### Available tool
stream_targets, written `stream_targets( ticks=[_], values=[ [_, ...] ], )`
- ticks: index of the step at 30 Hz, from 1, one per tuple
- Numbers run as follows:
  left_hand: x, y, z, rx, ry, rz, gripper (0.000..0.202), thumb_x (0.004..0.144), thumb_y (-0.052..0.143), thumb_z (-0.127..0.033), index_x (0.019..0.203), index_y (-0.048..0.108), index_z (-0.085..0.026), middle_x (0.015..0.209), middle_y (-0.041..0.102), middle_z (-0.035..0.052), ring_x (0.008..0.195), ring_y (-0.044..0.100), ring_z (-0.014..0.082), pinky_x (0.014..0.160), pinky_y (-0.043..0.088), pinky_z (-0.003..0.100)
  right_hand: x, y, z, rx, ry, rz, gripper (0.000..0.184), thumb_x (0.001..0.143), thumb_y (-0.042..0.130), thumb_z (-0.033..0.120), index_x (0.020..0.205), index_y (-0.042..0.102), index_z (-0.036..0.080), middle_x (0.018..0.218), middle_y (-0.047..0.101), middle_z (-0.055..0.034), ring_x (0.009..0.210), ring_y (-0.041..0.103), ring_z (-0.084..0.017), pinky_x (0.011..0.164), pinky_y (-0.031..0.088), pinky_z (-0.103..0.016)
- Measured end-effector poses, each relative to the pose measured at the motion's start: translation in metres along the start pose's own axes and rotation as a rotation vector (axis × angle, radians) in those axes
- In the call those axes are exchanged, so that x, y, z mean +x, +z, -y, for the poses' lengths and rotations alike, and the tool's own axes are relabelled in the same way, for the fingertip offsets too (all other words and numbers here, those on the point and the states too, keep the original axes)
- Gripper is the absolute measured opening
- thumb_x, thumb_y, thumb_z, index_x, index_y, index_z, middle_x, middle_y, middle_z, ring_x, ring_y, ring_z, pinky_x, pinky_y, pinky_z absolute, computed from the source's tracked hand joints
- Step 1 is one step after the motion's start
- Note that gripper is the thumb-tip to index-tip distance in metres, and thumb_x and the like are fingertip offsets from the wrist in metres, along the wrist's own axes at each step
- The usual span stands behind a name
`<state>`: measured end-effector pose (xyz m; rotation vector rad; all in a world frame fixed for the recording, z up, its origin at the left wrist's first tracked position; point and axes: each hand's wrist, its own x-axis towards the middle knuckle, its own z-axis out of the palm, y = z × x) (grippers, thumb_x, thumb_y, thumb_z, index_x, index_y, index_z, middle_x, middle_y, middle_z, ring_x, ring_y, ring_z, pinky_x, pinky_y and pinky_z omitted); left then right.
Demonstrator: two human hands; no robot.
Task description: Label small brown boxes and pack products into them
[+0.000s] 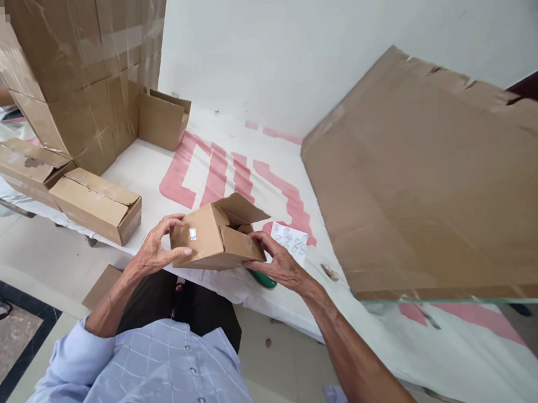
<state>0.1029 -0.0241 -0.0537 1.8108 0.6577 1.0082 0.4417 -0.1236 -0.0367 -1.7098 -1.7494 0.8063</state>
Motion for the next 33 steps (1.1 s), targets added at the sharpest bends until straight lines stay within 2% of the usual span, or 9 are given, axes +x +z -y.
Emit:
stream_targets(
  ticks=[3,8,14,19,24,26,29,33],
  values=[
    [0.002,0.003,-0.002,0.008,-0.01,-0.061,0.039,0.09,0.081,-0.051,0.111,0.069,-0.021,0.147,0.067,0.0173,0.134,0.066,0.0332,0.111,0.053,0.051,0.001,0.001,-0.002,0.009,0.001,0.001,0.054,0.08,0.076,0.048,0.125,0.057,0.026,0.124,0.07,-0.0096,0.116,0.066,-0.031,0.103,0.053,-0.046],
    [0.004,0.004,-0.007,0.022,0.032,-0.087,0.028,0.094,0.078,-0.048,0.098,0.076,-0.02,0.142,0.07,0.0167,0.129,0.069,0.0315,0.109,0.054,0.049,0.002,0.001,-0.002,0.018,-0.001,0.002,0.054,0.079,0.077,0.048,0.126,0.058,0.026,0.124,0.07,-0.0084,0.112,0.067,-0.029,0.1,0.055,-0.045],
    [0.006,0.005,-0.006,0.038,0.052,-0.119,0.03,0.096,0.075,-0.049,0.092,0.081,-0.021,0.138,0.072,0.0166,0.128,0.069,0.032,0.11,0.053,0.049,0.002,-0.002,0.006,-0.016,-0.006,-0.001,0.054,0.081,0.077,0.049,0.127,0.06,0.026,0.122,0.071,-0.0088,0.109,0.067,-0.029,0.096,0.056,-0.043],
    [0.008,0.007,-0.006,0.021,0.023,-0.149,0.032,0.095,0.076,-0.051,0.088,0.081,-0.02,0.139,0.072,0.0179,0.126,0.07,0.032,0.109,0.054,0.049,0.002,-0.002,0.008,-0.013,-0.002,0.01,0.054,0.081,0.076,0.046,0.128,0.059,0.026,0.126,0.07,-0.0099,0.111,0.067,-0.03,0.099,0.056,-0.044],
    [0.01,0.002,-0.011,-0.126,-0.094,-0.254,0.036,0.089,0.081,-0.055,0.082,0.077,-0.019,0.134,0.074,0.0174,0.121,0.072,0.0314,0.093,0.061,0.043,0.004,0.002,0.006,-0.042,-0.013,-0.007,0.054,0.081,0.076,0.044,0.129,0.058,0.027,0.128,0.069,-0.0086,0.115,0.067,-0.031,0.101,0.056,-0.045],
    [0.009,-0.004,-0.018,-0.188,-0.094,-0.325,0.036,0.086,0.084,-0.054,0.081,0.076,-0.019,0.128,0.075,0.0161,0.119,0.072,0.0293,0.093,0.061,0.041,0.005,0.006,0.006,-0.06,-0.037,-0.019,0.054,0.081,0.076,0.041,0.131,0.058,0.028,0.13,0.069,-0.0078,0.117,0.067,-0.031,0.103,0.056,-0.046],
    [0.005,-0.012,-0.036,-0.221,-0.015,-0.419,0.028,0.085,0.088,-0.045,0.082,0.077,-0.02,0.116,0.076,0.0123,0.113,0.07,0.0243,0.094,0.059,0.037,0.01,0.015,0.01,-0.082,-0.099,-0.03,0.054,0.082,0.077,0.038,0.132,0.058,0.029,0.133,0.067,-0.0075,0.121,0.067,-0.031,0.105,0.056,-0.047],
    [-0.002,-0.012,-0.066,-0.189,0.121,-0.394,0.02,0.09,0.085,-0.039,0.085,0.079,-0.02,0.104,0.073,0.0099,0.103,0.069,0.0214,0.091,0.058,0.037,0.02,0.032,0.028,-0.152,-0.239,-0.049,0.051,0.086,0.078,0.036,0.133,0.06,0.029,0.134,0.067,-0.0097,0.126,0.064,-0.033,0.108,0.056,-0.053]
  ],
)
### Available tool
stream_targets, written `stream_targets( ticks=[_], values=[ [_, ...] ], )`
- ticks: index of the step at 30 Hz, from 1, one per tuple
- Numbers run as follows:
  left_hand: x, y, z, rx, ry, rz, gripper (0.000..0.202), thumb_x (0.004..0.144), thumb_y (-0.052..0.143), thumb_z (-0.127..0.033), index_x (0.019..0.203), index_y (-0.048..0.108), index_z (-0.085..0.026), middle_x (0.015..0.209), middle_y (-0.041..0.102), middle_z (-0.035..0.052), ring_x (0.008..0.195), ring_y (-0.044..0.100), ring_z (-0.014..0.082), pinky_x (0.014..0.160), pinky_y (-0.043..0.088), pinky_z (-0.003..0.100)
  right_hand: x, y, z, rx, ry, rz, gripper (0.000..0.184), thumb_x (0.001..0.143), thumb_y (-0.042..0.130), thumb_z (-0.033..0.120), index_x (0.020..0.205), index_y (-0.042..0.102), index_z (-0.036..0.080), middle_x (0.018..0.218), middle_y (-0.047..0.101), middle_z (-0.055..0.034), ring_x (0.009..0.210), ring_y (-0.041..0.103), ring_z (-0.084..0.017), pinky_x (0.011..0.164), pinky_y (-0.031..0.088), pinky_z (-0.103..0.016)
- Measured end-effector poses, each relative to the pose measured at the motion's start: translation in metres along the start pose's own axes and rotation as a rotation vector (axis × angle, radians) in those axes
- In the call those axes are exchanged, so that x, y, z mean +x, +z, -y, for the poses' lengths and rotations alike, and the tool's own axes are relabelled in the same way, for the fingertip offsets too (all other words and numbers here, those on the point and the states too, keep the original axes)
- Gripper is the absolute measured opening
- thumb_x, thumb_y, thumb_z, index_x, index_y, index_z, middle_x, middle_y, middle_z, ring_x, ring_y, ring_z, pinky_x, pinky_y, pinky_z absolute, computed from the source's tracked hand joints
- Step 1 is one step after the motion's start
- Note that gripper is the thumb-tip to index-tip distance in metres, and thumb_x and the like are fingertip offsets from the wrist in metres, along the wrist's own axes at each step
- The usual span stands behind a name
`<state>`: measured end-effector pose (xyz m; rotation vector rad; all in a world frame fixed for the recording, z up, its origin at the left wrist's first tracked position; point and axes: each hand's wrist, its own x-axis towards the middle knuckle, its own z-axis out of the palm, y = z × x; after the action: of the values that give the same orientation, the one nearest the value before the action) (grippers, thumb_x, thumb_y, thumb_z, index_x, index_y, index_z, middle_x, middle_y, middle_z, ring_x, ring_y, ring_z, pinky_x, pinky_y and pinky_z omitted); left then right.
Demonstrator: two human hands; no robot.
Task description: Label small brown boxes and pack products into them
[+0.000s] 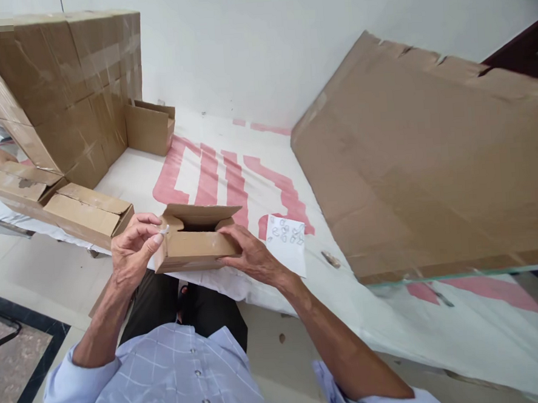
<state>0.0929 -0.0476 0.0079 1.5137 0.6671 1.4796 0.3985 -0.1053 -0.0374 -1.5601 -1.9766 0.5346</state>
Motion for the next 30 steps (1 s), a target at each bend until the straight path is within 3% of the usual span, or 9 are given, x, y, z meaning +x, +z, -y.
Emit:
stream_targets(
  ticks=[3,6,10,13,24,27,30],
  values=[
    [-0.004,0.009,-0.014,0.116,0.142,0.089,0.015,0.096,0.079,-0.034,0.088,0.078,-0.021,0.101,0.072,0.0087,0.098,0.069,0.0211,0.089,0.058,0.039,0.006,0.001,0.025,-0.022,-0.07,-0.11,0.046,0.087,0.081,0.04,0.128,0.067,0.026,0.131,0.068,-0.0131,0.129,0.062,-0.036,0.114,0.05,-0.059],
    [-0.008,0.019,-0.02,0.402,0.409,0.154,0.006,0.099,0.073,-0.02,0.095,0.076,-0.024,0.1,0.07,0.0057,0.096,0.068,0.0193,0.085,0.058,0.037,0.003,-0.008,0.057,0.138,-0.011,-0.278,0.029,0.095,0.074,0.047,0.112,0.073,0.024,0.119,0.073,-0.0117,0.116,0.068,-0.032,0.106,0.055,-0.052],
    [-0.011,0.03,-0.02,0.69,0.725,0.254,0.019,0.096,0.069,-0.007,0.103,0.071,-0.024,0.101,0.069,0.0061,0.098,0.065,0.0212,0.082,0.055,0.037,-0.006,-0.02,0.091,0.526,0.136,-0.107,0.037,0.098,0.067,0.057,0.09,0.073,0.021,0.081,0.072,-0.0032,0.076,0.067,-0.019,0.075,0.057,-0.033],
    [-0.01,0.036,-0.017,0.78,0.844,0.327,0.021,0.096,0.067,-0.005,0.106,0.069,-0.024,0.1,0.07,0.0067,0.099,0.065,0.0226,0.081,0.051,0.038,-0.01,-0.018,0.101,0.658,0.187,-0.036,0.041,0.092,0.074,0.059,0.081,0.072,0.02,0.071,0.067,-0.0003,0.066,0.061,-0.014,0.065,0.051,-0.029],
    [-0.008,0.044,-0.008,0.835,0.89,0.499,0.029,0.095,0.067,-0.003,0.115,0.072,-0.025,0.106,0.075,0.0083,0.105,0.069,0.0246,0.086,0.05,0.041,-0.014,-0.007,0.098,0.789,0.286,-0.162,0.03,0.082,0.08,0.047,0.075,0.068,0.02,0.066,0.062,0.0021,0.062,0.053,-0.012,0.058,0.044,-0.026],
    [-0.004,0.047,-0.006,0.817,0.882,0.489,0.028,0.093,0.075,-0.009,0.115,0.072,-0.026,0.104,0.073,0.0074,0.1,0.07,0.0244,0.084,0.052,0.04,-0.017,-0.007,0.09,0.792,0.28,-0.21,0.027,0.084,0.076,0.045,0.076,0.068,0.02,0.067,0.062,0.0023,0.062,0.054,-0.012,0.059,0.044,-0.026],
    [0.0,0.035,-0.002,0.733,0.77,0.37,0.047,0.084,0.09,-0.02,0.127,0.071,-0.029,0.119,0.069,0.0101,0.108,0.069,0.029,0.092,0.058,0.045,-0.025,-0.017,0.056,0.717,0.276,-0.377,0.027,0.087,0.073,0.046,0.079,0.066,0.021,0.07,0.064,0.0017,0.064,0.056,-0.013,0.064,0.049,-0.027]
  ],
)
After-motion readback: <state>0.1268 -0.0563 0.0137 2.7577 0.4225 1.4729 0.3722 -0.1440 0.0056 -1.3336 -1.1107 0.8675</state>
